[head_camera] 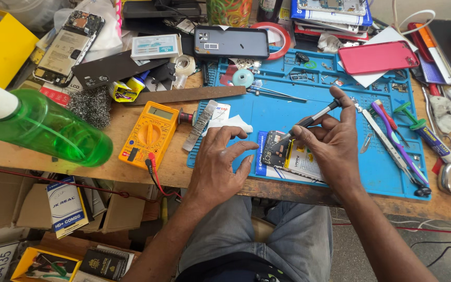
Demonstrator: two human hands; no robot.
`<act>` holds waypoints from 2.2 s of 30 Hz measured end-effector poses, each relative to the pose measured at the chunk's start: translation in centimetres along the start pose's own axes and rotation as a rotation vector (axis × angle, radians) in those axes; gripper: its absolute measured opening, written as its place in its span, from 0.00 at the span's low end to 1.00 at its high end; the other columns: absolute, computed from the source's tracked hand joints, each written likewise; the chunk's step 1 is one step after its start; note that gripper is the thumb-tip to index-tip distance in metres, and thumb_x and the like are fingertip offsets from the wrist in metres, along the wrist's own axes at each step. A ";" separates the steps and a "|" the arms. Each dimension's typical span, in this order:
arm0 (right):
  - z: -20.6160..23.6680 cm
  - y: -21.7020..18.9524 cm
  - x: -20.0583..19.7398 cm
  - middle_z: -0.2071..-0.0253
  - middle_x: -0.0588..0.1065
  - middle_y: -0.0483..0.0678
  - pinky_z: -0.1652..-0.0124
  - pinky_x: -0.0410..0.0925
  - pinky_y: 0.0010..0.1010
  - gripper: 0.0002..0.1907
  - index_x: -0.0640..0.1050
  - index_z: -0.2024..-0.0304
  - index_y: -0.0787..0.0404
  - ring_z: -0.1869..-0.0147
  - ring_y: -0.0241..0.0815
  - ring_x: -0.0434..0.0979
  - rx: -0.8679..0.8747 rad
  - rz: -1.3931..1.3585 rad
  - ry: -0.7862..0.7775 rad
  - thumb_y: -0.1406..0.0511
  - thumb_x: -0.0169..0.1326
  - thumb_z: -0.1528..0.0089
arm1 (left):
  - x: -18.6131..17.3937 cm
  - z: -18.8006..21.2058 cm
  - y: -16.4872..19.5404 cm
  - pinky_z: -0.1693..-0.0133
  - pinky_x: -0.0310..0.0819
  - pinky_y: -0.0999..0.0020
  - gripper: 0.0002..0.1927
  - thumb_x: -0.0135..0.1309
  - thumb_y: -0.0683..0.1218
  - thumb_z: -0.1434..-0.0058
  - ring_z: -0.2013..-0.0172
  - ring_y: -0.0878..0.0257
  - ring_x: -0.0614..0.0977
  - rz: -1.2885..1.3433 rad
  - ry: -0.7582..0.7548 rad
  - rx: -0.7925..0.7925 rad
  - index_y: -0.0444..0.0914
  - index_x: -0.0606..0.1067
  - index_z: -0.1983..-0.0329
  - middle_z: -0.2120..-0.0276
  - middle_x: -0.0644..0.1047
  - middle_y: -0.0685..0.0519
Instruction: The person uses a screwdriver to remove screws from a smartphone battery, then reassembles the device. They test the phone by turning it on and scanning a QR code with another phone.
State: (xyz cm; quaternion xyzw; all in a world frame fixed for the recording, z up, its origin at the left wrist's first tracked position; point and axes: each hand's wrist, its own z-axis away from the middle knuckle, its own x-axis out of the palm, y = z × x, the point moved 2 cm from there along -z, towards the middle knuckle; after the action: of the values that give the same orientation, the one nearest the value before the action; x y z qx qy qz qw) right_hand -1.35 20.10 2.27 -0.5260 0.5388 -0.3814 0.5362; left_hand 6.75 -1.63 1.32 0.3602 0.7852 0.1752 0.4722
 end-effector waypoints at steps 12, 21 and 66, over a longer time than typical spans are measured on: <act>-0.1 0.1 0.7 0.59 0.80 0.54 0.58 0.81 0.30 0.47 0.49 0.26 0.59 0.55 0.42 0.85 0.011 0.031 -0.022 0.74 0.61 0.39 | 0.5 0.0 -0.4 0.42 0.68 0.56 0.16 0.63 0.45 0.45 0.47 0.55 0.73 -0.069 -0.074 0.005 0.44 0.83 0.52 0.51 0.75 0.52; -0.3 0.2 0.9 0.59 0.80 0.54 0.57 0.82 0.31 0.47 0.48 0.26 0.60 0.55 0.43 0.85 0.024 0.056 -0.026 0.73 0.61 0.40 | 0.9 0.2 -0.7 0.42 0.67 0.55 0.17 0.63 0.46 0.44 0.46 0.55 0.72 -0.088 -0.103 -0.001 0.44 0.82 0.50 0.49 0.75 0.51; 0.6 1.3 0.5 0.56 0.79 0.55 0.52 0.82 0.33 0.47 0.46 0.25 0.57 0.52 0.42 0.85 -0.149 0.097 -0.051 0.75 0.60 0.37 | 0.7 0.0 -0.4 0.44 0.65 0.55 0.21 0.65 0.52 0.44 0.44 0.55 0.70 -0.113 -0.156 -0.004 0.45 0.81 0.47 0.48 0.73 0.51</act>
State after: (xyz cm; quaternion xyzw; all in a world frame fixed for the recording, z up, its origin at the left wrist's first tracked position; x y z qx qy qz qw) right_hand -0.86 19.86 0.87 -0.5472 0.5766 -0.3003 0.5272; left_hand 6.41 -1.38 0.62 0.3270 0.7647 0.1211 0.5418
